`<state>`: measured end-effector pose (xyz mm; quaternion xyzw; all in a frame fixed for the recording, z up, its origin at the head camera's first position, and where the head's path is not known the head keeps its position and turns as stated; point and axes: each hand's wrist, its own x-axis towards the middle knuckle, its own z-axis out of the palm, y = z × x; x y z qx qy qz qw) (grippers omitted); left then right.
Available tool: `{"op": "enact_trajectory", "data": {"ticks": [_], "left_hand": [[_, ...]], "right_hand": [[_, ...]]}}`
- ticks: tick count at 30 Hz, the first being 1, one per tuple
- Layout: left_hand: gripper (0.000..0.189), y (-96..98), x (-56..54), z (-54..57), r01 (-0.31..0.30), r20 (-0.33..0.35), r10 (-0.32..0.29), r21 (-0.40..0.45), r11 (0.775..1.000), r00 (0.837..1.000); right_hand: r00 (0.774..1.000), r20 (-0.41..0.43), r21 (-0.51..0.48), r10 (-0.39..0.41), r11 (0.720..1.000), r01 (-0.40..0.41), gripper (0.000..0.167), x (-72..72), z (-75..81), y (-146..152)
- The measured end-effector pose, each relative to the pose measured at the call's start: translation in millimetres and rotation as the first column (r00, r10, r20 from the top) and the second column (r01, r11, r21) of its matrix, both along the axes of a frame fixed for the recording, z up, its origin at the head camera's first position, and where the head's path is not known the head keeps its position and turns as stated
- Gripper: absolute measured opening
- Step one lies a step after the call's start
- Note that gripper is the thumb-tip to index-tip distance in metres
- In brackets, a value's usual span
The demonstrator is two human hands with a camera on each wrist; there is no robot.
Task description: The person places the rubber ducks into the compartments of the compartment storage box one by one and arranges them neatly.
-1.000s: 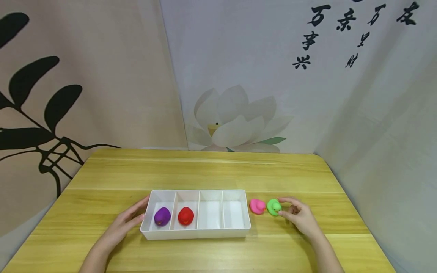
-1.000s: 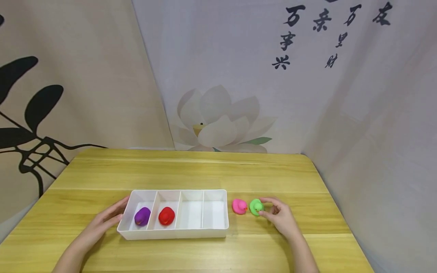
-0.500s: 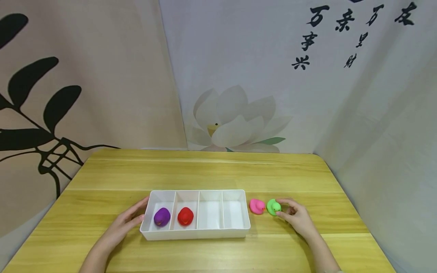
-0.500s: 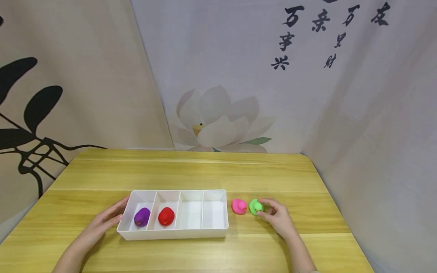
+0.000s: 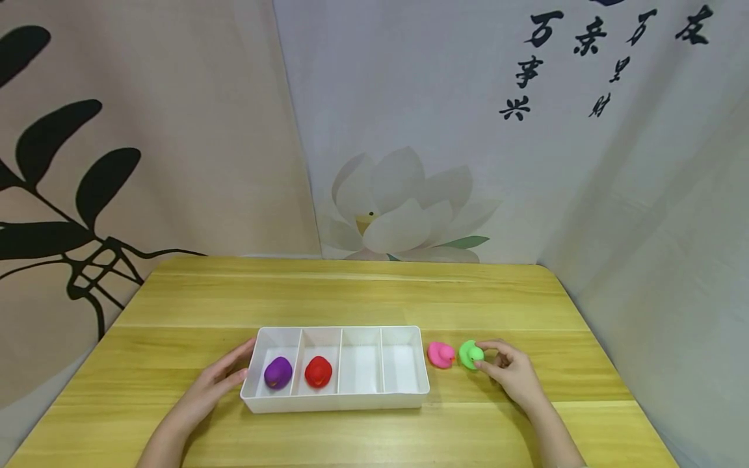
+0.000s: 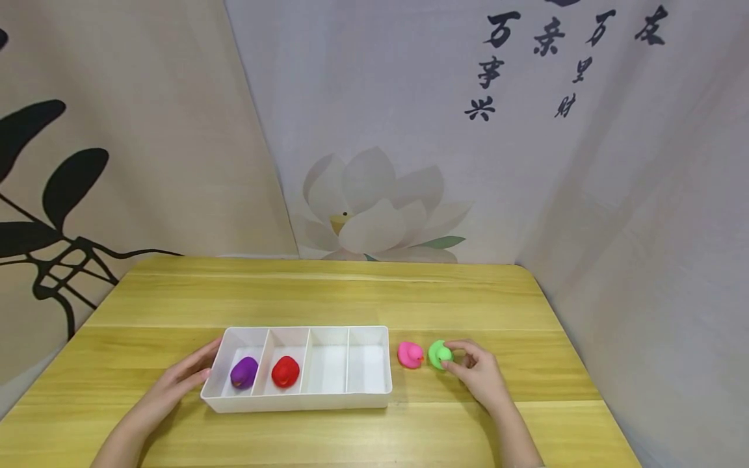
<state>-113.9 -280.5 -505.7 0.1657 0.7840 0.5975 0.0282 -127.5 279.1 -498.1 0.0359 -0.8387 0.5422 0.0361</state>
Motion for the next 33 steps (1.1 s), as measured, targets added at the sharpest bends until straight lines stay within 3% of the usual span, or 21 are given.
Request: {"op": "enact_trajectory", "data": {"ticks": [5, 9, 14, 33], "left_hand": [[0.05, 0.6, 0.5, 0.6, -0.005, 0.008, 0.005, 0.0, 1.0, 1.0], [0.05, 1.2, 0.4, 1.9, -0.005, 0.014, 0.005, -0.003, 1.0, 1.0], [0.05, 0.6, 0.4, 3.0, -0.011, 0.011, 0.011, -0.024, 1.0, 1.0], [0.05, -0.1, 1.0, 2.6, -0.025, 0.02, 0.026, -0.051, 0.998, 0.999]], "right_hand": [[1.0, -0.004, 0.003, -0.028, 1.0, 0.028, 0.035, 3.1, 9.9, -2.8], [0.998, -0.057, 0.017, -0.033, 0.999, 0.034, 0.034, 7.0, 19.7, -5.1], [0.99, -0.143, 0.034, -0.009, 0.999, 0.014, 0.032, 9.9, 30.0, -8.9], [0.964, -0.265, -0.024, 0.033, 0.999, -0.041, 0.031, 19.8, 73.2, -54.5]]}}
